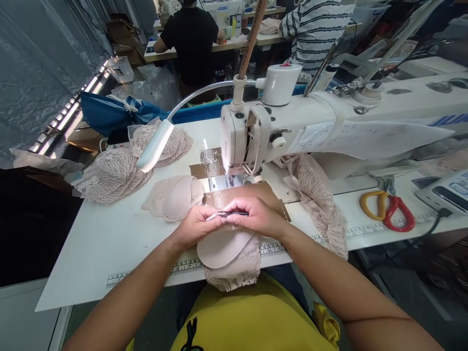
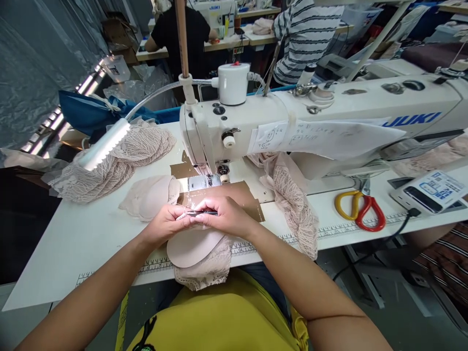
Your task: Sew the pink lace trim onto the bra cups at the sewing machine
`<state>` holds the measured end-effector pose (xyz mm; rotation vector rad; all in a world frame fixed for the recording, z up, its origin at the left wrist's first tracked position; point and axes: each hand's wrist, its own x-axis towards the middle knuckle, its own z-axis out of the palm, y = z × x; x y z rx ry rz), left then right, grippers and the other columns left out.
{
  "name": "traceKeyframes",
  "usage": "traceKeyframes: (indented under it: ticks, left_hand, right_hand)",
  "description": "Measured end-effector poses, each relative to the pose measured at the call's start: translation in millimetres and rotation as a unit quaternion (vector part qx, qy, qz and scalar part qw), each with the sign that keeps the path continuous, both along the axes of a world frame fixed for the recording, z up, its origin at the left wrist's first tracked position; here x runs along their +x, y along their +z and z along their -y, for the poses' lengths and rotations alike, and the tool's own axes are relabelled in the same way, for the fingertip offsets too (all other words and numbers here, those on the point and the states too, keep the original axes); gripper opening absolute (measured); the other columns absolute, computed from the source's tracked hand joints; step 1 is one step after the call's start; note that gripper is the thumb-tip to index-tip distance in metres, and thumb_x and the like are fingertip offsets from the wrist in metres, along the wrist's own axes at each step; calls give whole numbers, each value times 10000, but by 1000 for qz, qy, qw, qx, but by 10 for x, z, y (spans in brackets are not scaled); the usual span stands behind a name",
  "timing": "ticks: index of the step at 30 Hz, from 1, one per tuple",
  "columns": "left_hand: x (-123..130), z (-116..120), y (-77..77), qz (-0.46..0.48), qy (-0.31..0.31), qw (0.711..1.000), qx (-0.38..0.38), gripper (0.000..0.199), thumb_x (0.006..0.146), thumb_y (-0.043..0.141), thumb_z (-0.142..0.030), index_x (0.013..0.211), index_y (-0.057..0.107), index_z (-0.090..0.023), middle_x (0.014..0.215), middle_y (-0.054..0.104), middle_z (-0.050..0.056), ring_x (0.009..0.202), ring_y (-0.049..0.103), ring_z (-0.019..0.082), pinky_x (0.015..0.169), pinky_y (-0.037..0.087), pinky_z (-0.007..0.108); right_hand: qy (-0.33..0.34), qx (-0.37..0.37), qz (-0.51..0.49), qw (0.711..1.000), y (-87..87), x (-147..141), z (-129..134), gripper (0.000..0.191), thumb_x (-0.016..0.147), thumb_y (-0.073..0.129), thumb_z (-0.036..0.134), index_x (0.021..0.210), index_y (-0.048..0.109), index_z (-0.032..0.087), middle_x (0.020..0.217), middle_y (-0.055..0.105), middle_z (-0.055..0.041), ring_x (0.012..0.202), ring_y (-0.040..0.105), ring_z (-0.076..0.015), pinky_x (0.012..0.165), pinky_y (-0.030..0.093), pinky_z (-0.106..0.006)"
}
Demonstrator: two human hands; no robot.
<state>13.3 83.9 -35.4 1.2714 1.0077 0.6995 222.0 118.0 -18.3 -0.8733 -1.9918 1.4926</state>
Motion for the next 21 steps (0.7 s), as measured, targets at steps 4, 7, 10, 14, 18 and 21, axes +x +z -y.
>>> traceKeyframes:
  ticks: [4,7,10,14,18,21]
  left_hand:
    - [13,-16,-19,4,12,1000,-8,368,785,693,-455,715,683,-94,651,544,12,613,477,102,558,366,206]
    - [33,-15,8,-12,10,1000,-1,364,805,666,-461,772,696,-100,675,581,21,627,509,115,580,396,216]
    - [2,29,156,-95,-28,993,62,366,849,600,-470,784,696,-123,690,610,25,645,541,133,602,421,229]
    - [-182,27,432,-306,16,927,216,323,857,579,-443,756,697,-160,691,640,25,645,568,152,617,433,246]
    - [-441,-276,446,-389,144,865,281,330,810,592,-379,1057,682,-179,1123,658,85,1046,584,254,899,437,321]
    - [-579,-539,305,-419,147,874,197,535,670,672,-333,1178,617,-172,1213,603,111,1137,525,328,954,398,403]
  right_hand:
    - [-21,-1,-13,1000,-33,-27,21,189,853,631,324,940,707,174,894,705,-35,845,642,-172,747,491,-280]
    - [-30,8,-10,999,-64,-35,10,181,863,613,326,896,701,172,853,697,-33,812,636,-167,720,486,-276]
    - [-71,35,-6,997,-83,-9,-10,166,872,590,310,891,681,172,845,687,-35,787,630,-163,698,484,-273]
    - [-162,153,24,975,-103,29,18,235,851,620,359,1013,632,189,917,686,-50,798,627,-178,696,484,-286]
    - [-5,348,91,933,-151,-63,129,279,822,600,219,1099,632,219,1019,676,-63,758,608,-158,628,449,-253]
    - [135,391,167,895,-154,-129,161,210,743,561,90,892,664,195,1070,667,-59,770,602,-151,608,419,-240]
